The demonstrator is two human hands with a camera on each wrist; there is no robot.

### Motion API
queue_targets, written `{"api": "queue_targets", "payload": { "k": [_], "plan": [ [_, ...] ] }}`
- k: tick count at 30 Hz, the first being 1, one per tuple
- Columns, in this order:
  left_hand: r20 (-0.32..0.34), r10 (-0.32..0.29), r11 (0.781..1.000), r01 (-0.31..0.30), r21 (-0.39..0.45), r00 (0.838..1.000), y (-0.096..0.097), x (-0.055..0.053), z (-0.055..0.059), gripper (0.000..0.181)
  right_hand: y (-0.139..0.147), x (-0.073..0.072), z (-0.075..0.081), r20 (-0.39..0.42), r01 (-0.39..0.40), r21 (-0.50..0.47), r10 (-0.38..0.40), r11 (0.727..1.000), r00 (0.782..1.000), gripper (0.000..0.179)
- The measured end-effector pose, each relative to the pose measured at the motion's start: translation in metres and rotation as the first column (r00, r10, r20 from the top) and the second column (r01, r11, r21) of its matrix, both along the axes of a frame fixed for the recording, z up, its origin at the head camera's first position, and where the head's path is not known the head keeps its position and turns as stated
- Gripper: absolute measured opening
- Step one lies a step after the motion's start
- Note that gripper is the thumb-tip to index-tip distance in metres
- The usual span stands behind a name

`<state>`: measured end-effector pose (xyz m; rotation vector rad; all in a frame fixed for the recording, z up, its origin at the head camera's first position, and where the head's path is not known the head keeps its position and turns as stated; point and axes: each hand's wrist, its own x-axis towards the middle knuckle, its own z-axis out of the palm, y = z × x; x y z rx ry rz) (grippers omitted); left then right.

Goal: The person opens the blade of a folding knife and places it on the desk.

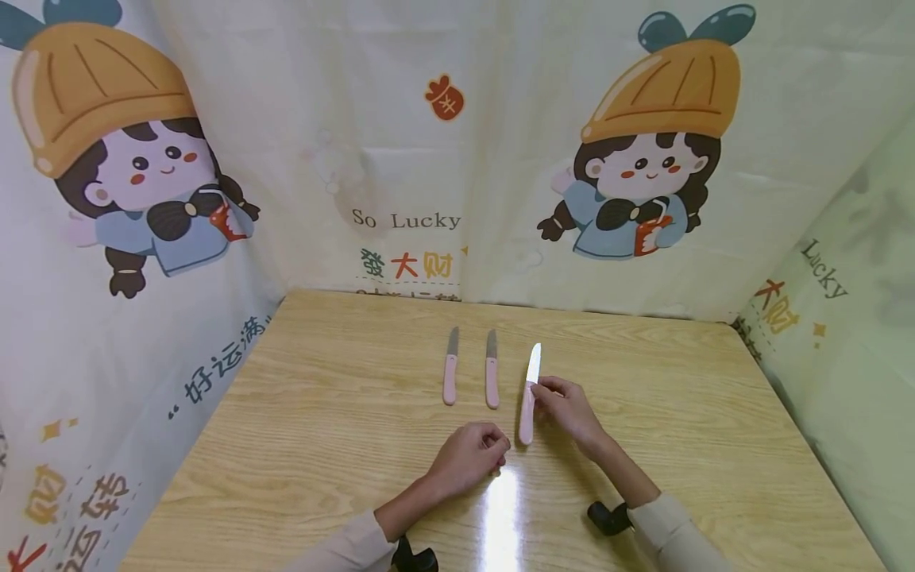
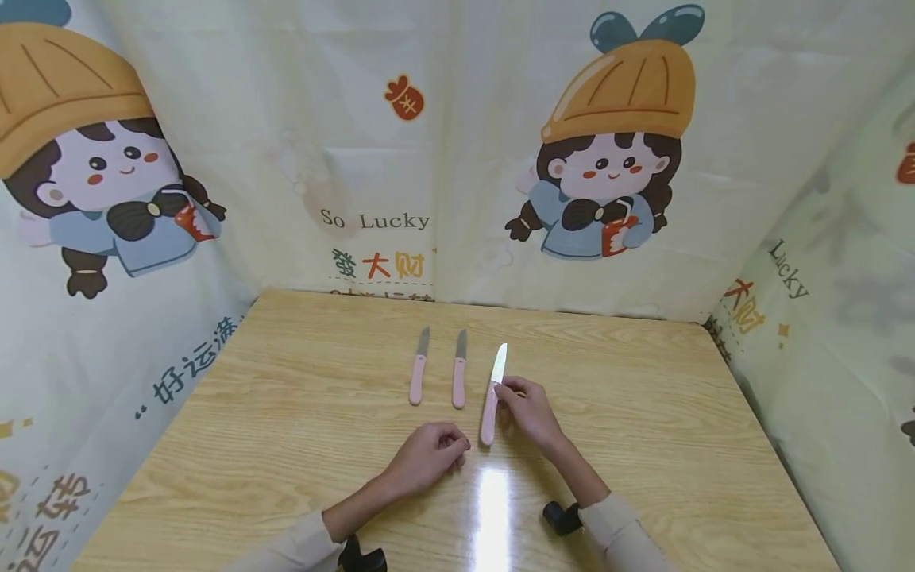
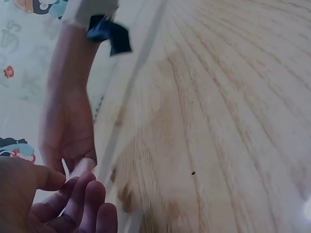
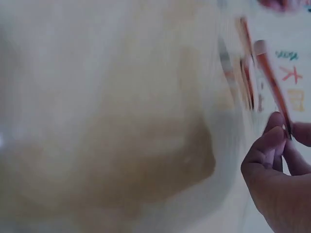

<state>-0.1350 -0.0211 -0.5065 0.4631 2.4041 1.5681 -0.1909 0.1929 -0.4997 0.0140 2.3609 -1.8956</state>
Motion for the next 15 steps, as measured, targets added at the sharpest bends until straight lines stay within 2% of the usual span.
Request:
{"api": "queue_targets", "payload": {
  "k": [3,7,12,15],
  "plan": [
    [0.004,-0.006,1.000,0.006,0.000,1.000,-0.001,0.002,0.000,0.018,0.002,-0.016,0.001,-0.056,-0.046,0.115,0.053,0.992,0.997,0.028],
    [0.021,-0.020,1.000,0.019,0.011,1.000,-0.001,0.005,0.001,0.018,0.002,-0.034,-0.002,-0.084,-0.068,0.239,0.090,0.969,0.992,0.024],
    [0.042,-0.026,1.000,0.026,0.016,0.999,-0.002,0.007,0.002,0.017,0.000,-0.046,-0.005,-0.065,-0.013,0.380,0.040,0.925,0.997,0.024],
    [0.039,-0.024,1.000,0.023,0.016,0.999,-0.003,0.009,0.002,0.017,-0.001,-0.049,-0.005,-0.065,0.024,0.429,0.004,0.903,0.998,0.026]
  ]
}}
